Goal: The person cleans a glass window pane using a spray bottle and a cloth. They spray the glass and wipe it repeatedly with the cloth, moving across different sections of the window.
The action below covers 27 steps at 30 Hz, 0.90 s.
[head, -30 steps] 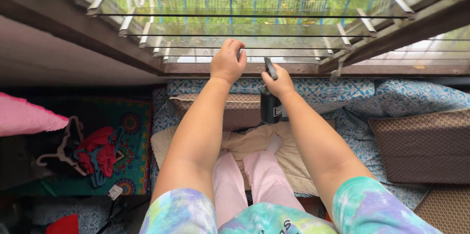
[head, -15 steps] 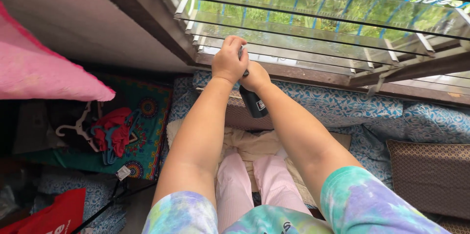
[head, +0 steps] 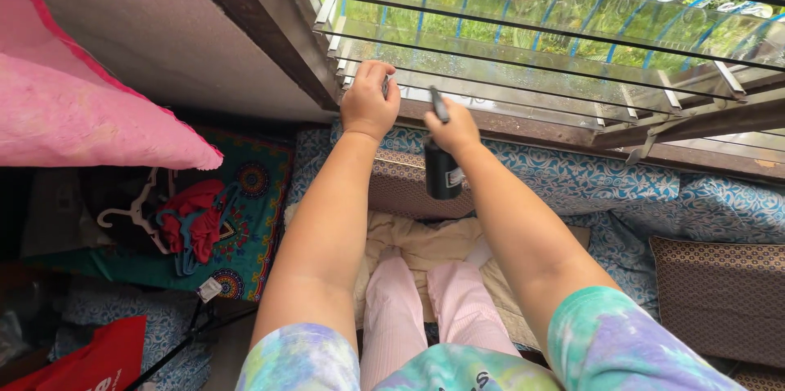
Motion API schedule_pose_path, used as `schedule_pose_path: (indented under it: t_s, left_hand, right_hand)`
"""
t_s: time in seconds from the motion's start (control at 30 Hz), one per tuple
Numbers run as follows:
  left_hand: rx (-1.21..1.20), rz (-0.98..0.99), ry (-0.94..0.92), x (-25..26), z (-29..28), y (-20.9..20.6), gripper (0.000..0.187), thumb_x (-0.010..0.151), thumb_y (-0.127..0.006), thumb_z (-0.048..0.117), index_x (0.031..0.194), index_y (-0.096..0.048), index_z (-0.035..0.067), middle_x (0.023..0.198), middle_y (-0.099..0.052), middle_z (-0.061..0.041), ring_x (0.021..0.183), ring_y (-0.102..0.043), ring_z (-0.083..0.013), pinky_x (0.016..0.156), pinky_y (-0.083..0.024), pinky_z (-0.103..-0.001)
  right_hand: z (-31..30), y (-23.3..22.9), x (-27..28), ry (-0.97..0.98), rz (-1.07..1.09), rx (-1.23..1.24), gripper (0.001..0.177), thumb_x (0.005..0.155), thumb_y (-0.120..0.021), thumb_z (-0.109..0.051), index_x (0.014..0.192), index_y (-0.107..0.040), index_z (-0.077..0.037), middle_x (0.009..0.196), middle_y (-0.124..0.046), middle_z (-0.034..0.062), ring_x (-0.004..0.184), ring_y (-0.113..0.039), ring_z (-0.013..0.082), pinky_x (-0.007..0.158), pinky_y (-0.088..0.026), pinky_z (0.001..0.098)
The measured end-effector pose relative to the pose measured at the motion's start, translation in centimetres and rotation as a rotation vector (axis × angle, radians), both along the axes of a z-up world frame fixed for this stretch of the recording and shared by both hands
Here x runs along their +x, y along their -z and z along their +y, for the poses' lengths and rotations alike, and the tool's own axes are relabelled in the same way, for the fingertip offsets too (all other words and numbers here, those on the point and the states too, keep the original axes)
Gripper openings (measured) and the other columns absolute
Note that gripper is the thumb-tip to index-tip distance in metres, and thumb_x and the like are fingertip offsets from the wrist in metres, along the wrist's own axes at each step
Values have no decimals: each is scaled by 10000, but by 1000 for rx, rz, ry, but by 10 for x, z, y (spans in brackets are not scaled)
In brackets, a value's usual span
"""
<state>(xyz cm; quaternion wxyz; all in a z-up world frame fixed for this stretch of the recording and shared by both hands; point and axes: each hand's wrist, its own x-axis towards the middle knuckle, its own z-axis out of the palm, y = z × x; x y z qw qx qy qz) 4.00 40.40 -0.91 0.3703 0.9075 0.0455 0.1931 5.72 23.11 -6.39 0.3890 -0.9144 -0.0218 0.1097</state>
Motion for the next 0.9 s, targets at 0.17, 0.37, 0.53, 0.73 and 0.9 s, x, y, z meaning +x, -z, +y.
schedule_pose_path:
  t_s: [0.17,0.37,0.53,0.73,0.9]
  left_hand:
    - [-17,32,58,1,-15,1,121,818,-590,162,934,-613,135,1024,-599,-13,700,-632,-251,640,-505,-376]
    - [-35,-9,129,5,-38,1,107,818,-594,157,919,-617,132,1008,-604,-10,705,-637,-255,632,-509,-373]
    - [-35,-9,173,6,-59,0,99,817,-594,156,911,-615,136,1004,-608,-10,698,-638,-254,622,-508,-373]
    - [-39,-59,273,2,-79,4,82,823,-597,129,905,-597,133,978,-605,-9,715,-642,-250,623,-508,-370]
    - [-24,-31,352,1,-107,11,87,816,-601,118,900,-602,142,972,-602,-14,684,-636,-247,607,-502,-371]
  right_hand:
    - [-52,6,-5,170,17,-3,223,770,-582,-271,879,-597,-77,762,-639,127,711,-628,306,678,-481,396]
    - [-64,-3,-28,74,58,36,225,785,-580,-267,916,-578,-84,784,-649,138,747,-646,318,689,-500,393]
    - [-25,12,-35,-179,40,-134,328,721,-636,-290,998,-584,-122,854,-643,149,821,-608,348,705,-476,427]
    - [-58,44,-24,150,143,-77,269,745,-589,-296,906,-604,-82,834,-647,161,796,-616,347,731,-484,416]
    - [-147,68,-26,361,136,-131,254,746,-592,-303,865,-591,-78,806,-643,147,770,-610,335,715,-473,415]
